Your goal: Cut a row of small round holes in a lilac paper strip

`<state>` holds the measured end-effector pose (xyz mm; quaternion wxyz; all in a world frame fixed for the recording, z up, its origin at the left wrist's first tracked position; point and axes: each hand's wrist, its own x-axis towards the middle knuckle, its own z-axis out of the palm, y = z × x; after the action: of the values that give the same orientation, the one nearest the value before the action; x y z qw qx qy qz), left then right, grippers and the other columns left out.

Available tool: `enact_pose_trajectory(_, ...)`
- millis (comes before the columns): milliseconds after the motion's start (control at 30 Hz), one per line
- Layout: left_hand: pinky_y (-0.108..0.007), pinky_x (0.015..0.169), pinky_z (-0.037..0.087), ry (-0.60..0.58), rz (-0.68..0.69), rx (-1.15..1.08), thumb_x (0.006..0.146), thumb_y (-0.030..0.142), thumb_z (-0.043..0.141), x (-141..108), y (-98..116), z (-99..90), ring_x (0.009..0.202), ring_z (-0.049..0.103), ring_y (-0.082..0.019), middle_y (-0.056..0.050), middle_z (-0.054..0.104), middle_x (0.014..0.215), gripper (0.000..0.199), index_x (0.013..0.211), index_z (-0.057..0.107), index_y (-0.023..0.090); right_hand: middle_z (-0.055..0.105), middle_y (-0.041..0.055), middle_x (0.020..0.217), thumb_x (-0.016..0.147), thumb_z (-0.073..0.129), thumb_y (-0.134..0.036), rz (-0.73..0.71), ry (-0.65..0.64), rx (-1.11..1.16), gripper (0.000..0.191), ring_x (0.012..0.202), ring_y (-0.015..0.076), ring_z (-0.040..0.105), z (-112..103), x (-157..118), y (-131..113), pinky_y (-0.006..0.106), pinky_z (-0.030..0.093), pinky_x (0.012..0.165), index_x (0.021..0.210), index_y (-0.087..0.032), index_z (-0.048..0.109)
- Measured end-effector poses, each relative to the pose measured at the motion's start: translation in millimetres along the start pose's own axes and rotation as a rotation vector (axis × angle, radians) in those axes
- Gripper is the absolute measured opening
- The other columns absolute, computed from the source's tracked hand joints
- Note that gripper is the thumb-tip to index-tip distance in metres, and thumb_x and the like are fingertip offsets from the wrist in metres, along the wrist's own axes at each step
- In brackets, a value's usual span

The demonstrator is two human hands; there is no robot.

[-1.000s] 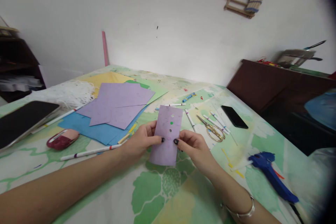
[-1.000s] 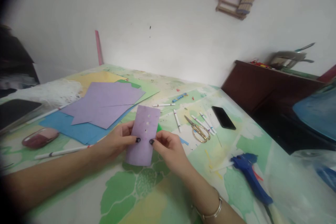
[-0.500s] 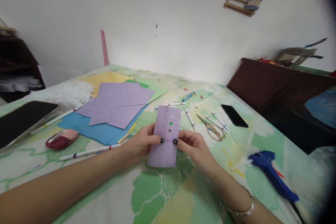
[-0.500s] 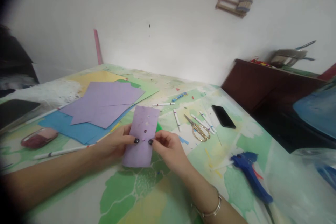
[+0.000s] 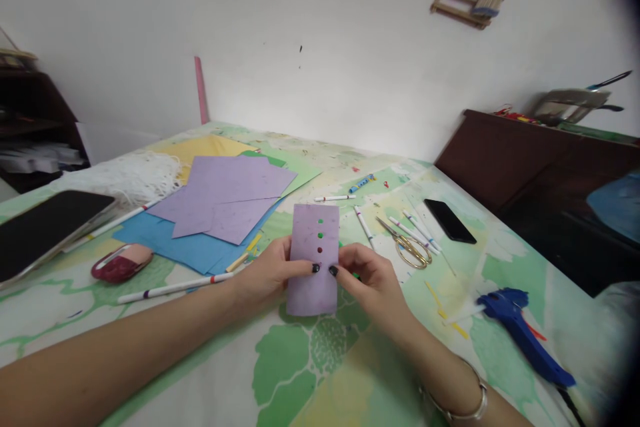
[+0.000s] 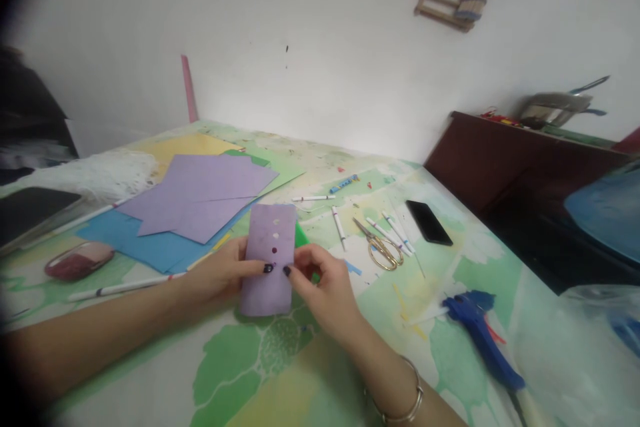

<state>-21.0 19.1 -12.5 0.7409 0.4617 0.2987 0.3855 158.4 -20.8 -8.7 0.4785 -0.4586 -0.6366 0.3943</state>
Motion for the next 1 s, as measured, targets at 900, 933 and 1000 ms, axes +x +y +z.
enact_pose_trajectory(900,-0.025,0.057,0.045,0.101,0.139,0.294,0.063,0.023,0.071,-8.4,7.2,13.6,0.061,0.059,-0.015,-0.001,0.069,0.069,0.013,0.073,0.066,0.015,0.050,0.0033,0.087,0.075,0.055,-0.008,-0.259,0.090,-0.248,0.012,0.081,0.0161,0.052,5.6,-5.2,-10.9,0.029,0.042,0.069,0.073,-0.019,0.057)
enact_pose_trajectory(933,-0.025,0.057,0.046,0.107,0.137,0.290,0.063,0.023,0.070,-8.1,7.2,12.6,0.061,0.059,-0.015,-0.001,0.069,0.069,0.013,0.073,0.066,0.015,0.050,0.0031,0.086,0.074,0.055,-0.007,-0.254,0.094,-0.244,0.012,0.079,0.0156,0.051,5.2,-5.0,-10.9,0.029,0.041,0.068,0.073,-0.019,0.057)
enact_pose_trajectory(1000,-0.026,0.059,0.047,0.104,0.128,0.285,0.063,0.023,0.070,-7.5,8.0,10.6,0.063,0.060,-0.015,-0.001,0.069,0.070,0.014,0.075,0.067,0.015,0.049,0.0030,0.086,0.074,0.055,-0.008,-0.236,0.110,-0.238,0.012,0.074,0.0147,0.049,3.5,-4.3,-10.2,0.029,0.041,0.065,0.073,-0.019,0.058)
